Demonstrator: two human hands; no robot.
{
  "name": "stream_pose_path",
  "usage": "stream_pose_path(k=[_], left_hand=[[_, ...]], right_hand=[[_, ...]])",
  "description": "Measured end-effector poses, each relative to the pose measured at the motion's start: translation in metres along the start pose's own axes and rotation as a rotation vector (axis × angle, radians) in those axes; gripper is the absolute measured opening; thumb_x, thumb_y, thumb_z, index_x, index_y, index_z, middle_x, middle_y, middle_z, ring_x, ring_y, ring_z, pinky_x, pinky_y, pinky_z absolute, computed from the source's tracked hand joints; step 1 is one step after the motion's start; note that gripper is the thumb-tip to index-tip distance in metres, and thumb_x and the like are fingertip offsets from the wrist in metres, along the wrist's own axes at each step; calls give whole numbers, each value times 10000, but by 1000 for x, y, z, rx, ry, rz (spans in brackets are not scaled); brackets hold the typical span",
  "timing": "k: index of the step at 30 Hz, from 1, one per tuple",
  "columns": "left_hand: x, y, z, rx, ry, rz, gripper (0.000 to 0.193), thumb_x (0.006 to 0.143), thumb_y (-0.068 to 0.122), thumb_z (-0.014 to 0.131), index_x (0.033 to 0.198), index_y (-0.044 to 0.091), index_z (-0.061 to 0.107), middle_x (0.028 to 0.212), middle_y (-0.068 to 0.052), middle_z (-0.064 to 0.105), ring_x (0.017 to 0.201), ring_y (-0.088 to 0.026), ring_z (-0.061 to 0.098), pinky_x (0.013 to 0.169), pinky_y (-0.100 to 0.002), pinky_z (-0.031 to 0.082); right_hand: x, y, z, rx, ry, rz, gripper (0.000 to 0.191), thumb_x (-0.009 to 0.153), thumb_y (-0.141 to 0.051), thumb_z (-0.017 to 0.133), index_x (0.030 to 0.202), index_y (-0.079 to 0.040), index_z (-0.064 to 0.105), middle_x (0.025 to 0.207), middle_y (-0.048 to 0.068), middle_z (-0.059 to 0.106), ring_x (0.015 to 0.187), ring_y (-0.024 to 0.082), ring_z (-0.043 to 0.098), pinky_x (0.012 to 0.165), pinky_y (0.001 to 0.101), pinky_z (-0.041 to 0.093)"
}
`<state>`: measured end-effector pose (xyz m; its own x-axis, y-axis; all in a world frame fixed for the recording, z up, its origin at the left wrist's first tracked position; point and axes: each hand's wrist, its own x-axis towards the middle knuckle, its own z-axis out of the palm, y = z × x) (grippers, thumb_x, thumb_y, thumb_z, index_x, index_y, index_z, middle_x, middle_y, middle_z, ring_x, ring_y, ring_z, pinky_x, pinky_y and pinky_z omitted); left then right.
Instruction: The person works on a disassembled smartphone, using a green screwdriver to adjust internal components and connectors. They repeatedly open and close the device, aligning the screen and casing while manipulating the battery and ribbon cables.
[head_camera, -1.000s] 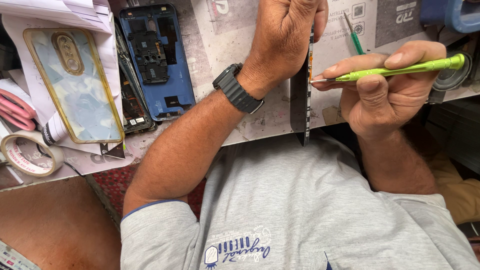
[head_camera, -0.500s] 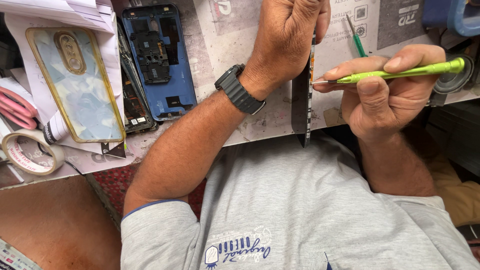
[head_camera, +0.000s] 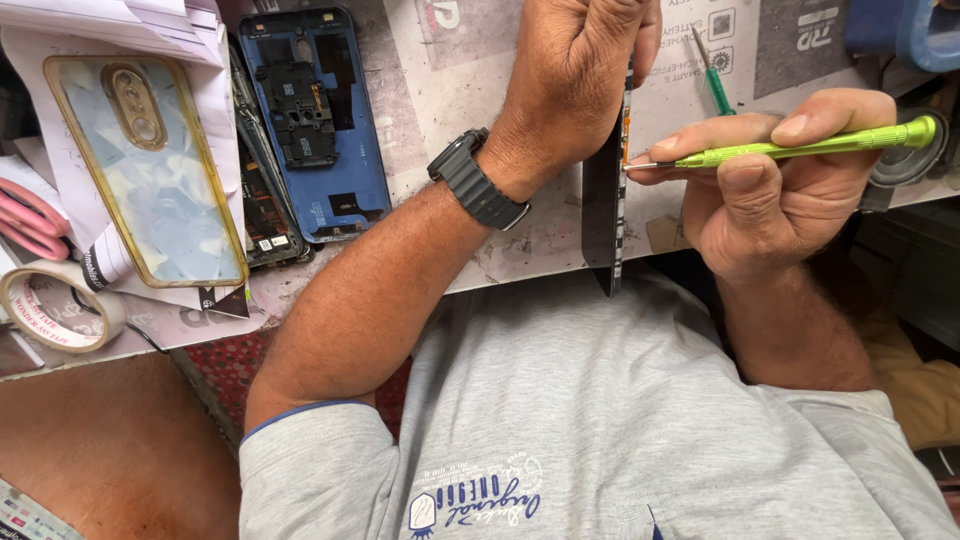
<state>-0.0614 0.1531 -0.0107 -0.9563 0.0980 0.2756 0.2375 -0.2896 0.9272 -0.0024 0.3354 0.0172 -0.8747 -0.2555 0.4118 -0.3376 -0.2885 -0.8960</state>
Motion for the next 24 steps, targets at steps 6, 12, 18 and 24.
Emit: stream_pose_path(k=[6,12,18,24], left_hand=[[-1,0,0,-8,6,-20,567,1128,479,383,802,73,604,627,-4,582,497,-73,546,453,-213,432],[-1,0,0,-24,5,-26,551,1129,472,390,826,70,612,630,-8,578,496,-75,540,454,-215,425],[-1,0,1,-35,4,-22,544,1128,469,391,828,74,616,629,-10,581,495,-77,543,452,-216,431],[1,3,-1,-8,-3,7,566,1130,477,373,807,79,613,604,-9,570,475,-67,534,430,-207,413]], right_hand=[[1,-2,1,-18,-10,15,249,1088,-194,529,1250,-122,354,962,267,705,727,297,759,671,412,700],[0,-2,1,-26,-10,28,256,1090,-203,533,1248,-125,348,971,262,710,733,290,762,675,413,701],[-5,1,-3,18,33,8,258,1082,-216,542,1240,-123,360,968,266,707,752,304,759,682,450,704],[-5,1,-3,24,58,33,254,1087,-217,552,1237,-131,366,948,263,711,758,306,764,700,452,711]])
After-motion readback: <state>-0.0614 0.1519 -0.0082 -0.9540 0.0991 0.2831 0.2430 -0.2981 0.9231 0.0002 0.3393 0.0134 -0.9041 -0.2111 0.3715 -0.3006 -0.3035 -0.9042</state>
